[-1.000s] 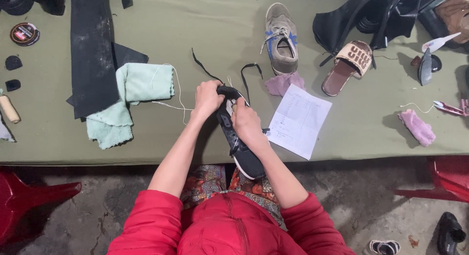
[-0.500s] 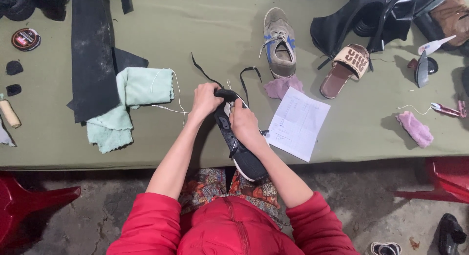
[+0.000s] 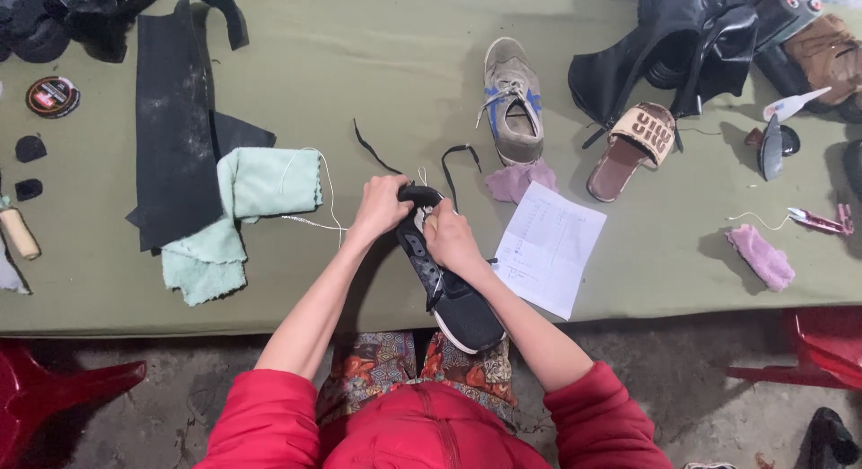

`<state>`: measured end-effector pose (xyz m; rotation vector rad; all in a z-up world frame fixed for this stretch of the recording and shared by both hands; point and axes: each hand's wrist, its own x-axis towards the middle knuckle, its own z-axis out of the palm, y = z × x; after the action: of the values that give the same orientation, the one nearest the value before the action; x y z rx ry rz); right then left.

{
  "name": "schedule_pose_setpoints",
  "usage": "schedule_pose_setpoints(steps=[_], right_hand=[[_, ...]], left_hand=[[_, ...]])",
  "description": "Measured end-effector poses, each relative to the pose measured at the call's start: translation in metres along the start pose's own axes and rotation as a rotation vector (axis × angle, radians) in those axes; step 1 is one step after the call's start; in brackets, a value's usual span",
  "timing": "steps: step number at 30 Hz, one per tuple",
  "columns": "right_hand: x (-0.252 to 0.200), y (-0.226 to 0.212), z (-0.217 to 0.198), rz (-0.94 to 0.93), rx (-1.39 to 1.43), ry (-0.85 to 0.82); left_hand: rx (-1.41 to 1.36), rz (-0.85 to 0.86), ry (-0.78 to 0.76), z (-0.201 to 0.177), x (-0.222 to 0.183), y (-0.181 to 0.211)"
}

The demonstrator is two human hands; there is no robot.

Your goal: Manually stitching the upper part of a sneaker to its sole using a needle and thread on a repair bench.

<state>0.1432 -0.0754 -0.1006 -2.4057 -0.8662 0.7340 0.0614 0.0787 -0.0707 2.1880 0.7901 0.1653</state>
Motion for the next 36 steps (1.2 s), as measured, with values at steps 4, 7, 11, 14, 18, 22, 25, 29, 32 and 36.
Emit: schedule_pose_setpoints(steps=[4, 7, 11, 14, 18, 22, 25, 29, 32, 36], right_hand=[[-0.002, -0.001, -0.010, 0.054, 0.089, -0.022], [-0.006, -0.001, -0.004, 0.096, 0.099, -0.027], [-0.020, -0.003, 0.018, -0.184, -0.393, 0.103], [-0.028, -0.007, 0.020, -0.205, -0.495, 0.109], [0.007, 0.018, 0.013, -0.096, 0.014, 0.036], [0.010, 0.027, 0.017, 0.003, 0.079, 0.045], [-0.010, 0.011, 0.019, -0.078, -0.040, 0.057], [-0.034, -0.005, 0.019, -0.193, -0.460, 0.081], [-0.037, -0.011, 0.013, -0.201, -0.402, 0.071], [-0.012, 0.011, 0.008, -0.004, 0.145, 0.048]], left_hand=[[0.039, 0.034, -0.011, 0.005, 0.004, -0.006], [0.067, 0.034, -0.013, 0.007, 0.008, -0.007], [0.083, 0.058, -0.012, 0.009, 0.010, -0.013], [0.064, 0.055, -0.007, 0.012, 0.012, -0.014], [0.056, 0.047, 0.002, 0.009, 0.010, -0.018], [0.058, 0.042, -0.007, 0.016, 0.018, -0.023], [0.030, 0.048, 0.002, 0.019, 0.018, -0.028], [0.048, 0.058, 0.006, 0.019, 0.013, -0.025], [0.043, 0.039, 0.011, 0.017, 0.013, -0.028], [0.061, 0.034, -0.003, 0.012, 0.015, -0.021]])
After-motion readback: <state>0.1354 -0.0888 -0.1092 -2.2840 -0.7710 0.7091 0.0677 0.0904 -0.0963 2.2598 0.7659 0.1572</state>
